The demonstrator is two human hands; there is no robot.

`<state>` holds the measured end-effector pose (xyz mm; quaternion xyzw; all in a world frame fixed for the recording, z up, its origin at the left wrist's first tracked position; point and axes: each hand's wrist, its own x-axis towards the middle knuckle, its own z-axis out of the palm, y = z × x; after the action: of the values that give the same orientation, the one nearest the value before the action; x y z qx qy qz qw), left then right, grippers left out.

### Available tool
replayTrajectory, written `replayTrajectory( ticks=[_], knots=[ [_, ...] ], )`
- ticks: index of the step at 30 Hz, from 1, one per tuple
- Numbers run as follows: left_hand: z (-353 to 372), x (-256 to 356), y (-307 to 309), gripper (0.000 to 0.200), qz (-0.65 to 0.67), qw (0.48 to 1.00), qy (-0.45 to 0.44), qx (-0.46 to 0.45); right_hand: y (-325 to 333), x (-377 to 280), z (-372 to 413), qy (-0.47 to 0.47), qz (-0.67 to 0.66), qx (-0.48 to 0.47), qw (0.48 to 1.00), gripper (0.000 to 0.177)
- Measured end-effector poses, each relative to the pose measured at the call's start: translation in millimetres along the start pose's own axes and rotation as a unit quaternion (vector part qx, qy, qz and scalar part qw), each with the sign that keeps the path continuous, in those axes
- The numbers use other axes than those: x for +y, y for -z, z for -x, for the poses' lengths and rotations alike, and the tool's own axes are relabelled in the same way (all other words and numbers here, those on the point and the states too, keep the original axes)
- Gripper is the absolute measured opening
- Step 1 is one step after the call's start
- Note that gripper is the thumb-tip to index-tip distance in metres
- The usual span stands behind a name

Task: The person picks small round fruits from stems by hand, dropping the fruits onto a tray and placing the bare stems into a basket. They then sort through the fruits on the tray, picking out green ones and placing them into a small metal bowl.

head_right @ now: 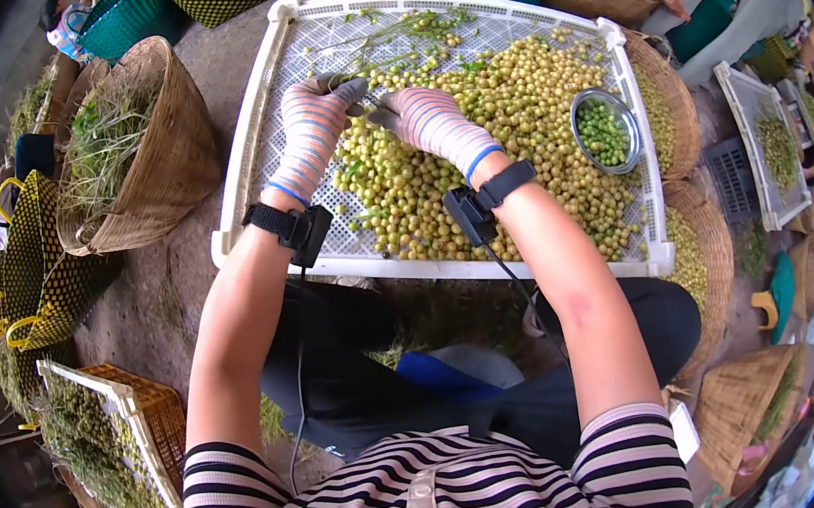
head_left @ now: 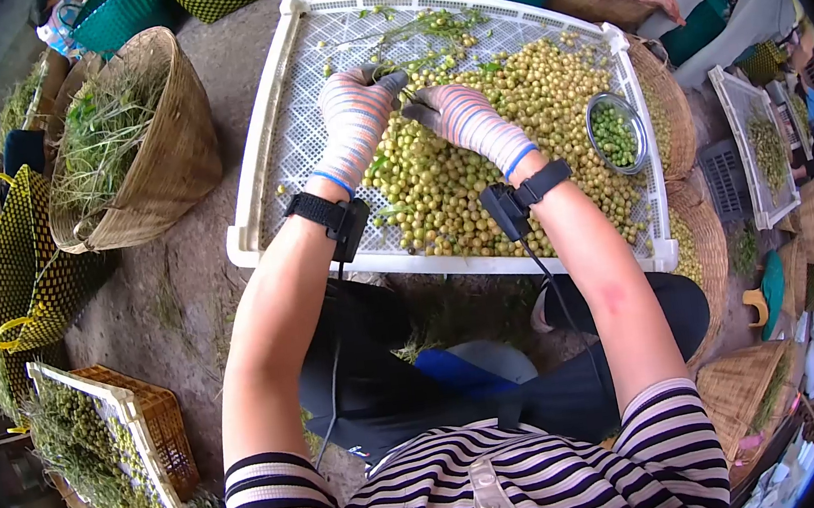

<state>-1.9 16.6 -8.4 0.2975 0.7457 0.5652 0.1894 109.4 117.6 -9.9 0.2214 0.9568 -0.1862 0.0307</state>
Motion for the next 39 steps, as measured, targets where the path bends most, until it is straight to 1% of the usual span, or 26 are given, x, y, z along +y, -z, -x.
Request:
replayTrajectory(
  ticks=[2,3,6,8,10,11,12,14,15,16,18,19,20,22,23,24,26,27,28,31,32,34,35,36,38,39],
  knots=[
    [-0.7,0.4,-1.6,0.019,0.017,1.0,0.022,0.004,8.7,-4.6,3.0,-0.021,0.018,0.007,1.0,0.047],
    [-1.1,0.1,-1.3,0.018,0.025,1.0,0.013,0.009,13.7,-7.3,2.5,-0.069,0.038,-0.032,0.996,0.052],
    [-1.0,8.9,9.0,0.016,0.074,0.997,0.032,0.007,24.3,-7.3,8.5,-0.097,0.072,-0.031,0.992,0.053],
    [-0.6,11.9,6.8,0.015,0.074,0.997,0.037,0.01,20.9,3.4,8.2,-0.062,0.058,-0.009,0.996,0.047],
    [-0.4,14.9,5.8,0.02,0.087,0.995,0.053,0.015,22.0,9.6,7.1,0.012,0.08,0.04,0.996,0.043],
    [-0.3,15.9,5.4,0.021,0.077,0.996,0.047,0.01,32.7,4.2,9.1,-0.029,0.061,-0.015,0.998,0.037],
    [-1.0,17.2,6.7,0.021,0.077,0.996,0.047,0.011,28.8,10.5,3.8,-0.029,0.061,-0.015,0.998,0.037],
    [-0.6,22.9,9.2,0.021,0.128,0.991,0.033,0.005,26.1,17.0,-3.9,0.159,-0.055,0.147,0.975,0.049],
    [-0.7,23.2,7.9,0.021,0.131,0.991,0.036,0.0,22.9,18.2,-10.3,0.173,-0.124,0.117,0.97,0.051],
    [-0.9,25.0,6.3,0.021,0.133,0.99,0.036,-0.003,12.7,18.1,-21.1,0.17,-0.122,0.118,0.971,0.051],
    [-0.6,28.6,4.9,0.018,0.104,0.994,0.029,-0.014,-15.6,24.6,-47.8,0.184,-0.36,-0.009,0.915,0.037],
    [-1.8,28.2,6.6,0.018,0.129,0.992,0.012,-0.006,-3.2,7.0,-27.5,0.143,-0.329,0.008,0.933,0.028],
    [-2.3,25.9,12.7,0.017,0.135,0.991,-0.01,0.005,-13.1,11.6,-31.0,0.143,-0.329,0.007,0.933,0.028],
    [-4.8,21.4,22.1,0.016,0.113,0.993,0.012,0.017,-30.7,14.5,-34.0,0.083,-0.275,0.045,0.957,0.027],
    [-8.4,11.7,21.0,0.016,0.098,0.995,0.016,0.02,-29.4,14.8,-30.5,0.09,-0.2,0.036,0.975,0.034],
    [-11.3,6.9,19.5,0.016,0.098,0.995,0.018,0.022,-27.7,14.3,-28.5,0.092,-0.2,0.033,0.975,0.034],
    [-12.9,7.7,18.4,0.015,0.089,0.994,0.048,0.043,-7.1,-4.9,-17.6,-0.055,0.005,-0.031,0.998,0.043],
    [-9.3,10.6,21.3,0.016,0.096,0.994,0.021,0.047,-6.8,-2.5,-19.5,-0.081,0.028,-0.053,0.995,0.053],
    [-7.3,11.7,22.8,0.016,0.094,0.994,0.022,0.046,-12.8,4.0,-20.1,-0.082,0.026,-0.054,0.995,0.053],
    [-8.9,11.5,26.8,0.017,0.104,0.993,0.024,0.056,-21.5,18.8,-25.2,0.028,0.028,0.044,0.998,0.057],
    [-8.5,10.3,25.7,0.017,0.103,0.993,0.024,0.055,-18.9,17.9,-23.6,0.027,0.028,0.044,0.998,0.057],
    [-9.2,10.2,23.9,0.018,0.146,0.987,0.028,0.068,-1.9,13.1,-20.1,-0.083,0.09,-0.014,0.992,0.055],
    [-11.5,9.8,25.4,0.019,0.175,0.981,0.036,0.07,10.7,5.4,-18.7,-0.138,0.11,-0.076,0.981,0.056],
    [-12.7,9.2,24.6,0.019,0.175,0.981,0.035,0.07,9.7,6.9,-17.3,-0.137,0.11,-0.075,0.981,0.056],
    [-12.6,10.7,22.8,0.018,0.19,0.976,0.071,0.081,2.0,20.7,-15.2,-0.074,0.104,-0.021,0.992,0.054],
    [-11.6,10.6,23.1,0.018,0.203,0.974,0.057,0.081,-0.1,28.5,-15.2,-0.038,0.121,-0.014,0.992,0.054]
  ],
)
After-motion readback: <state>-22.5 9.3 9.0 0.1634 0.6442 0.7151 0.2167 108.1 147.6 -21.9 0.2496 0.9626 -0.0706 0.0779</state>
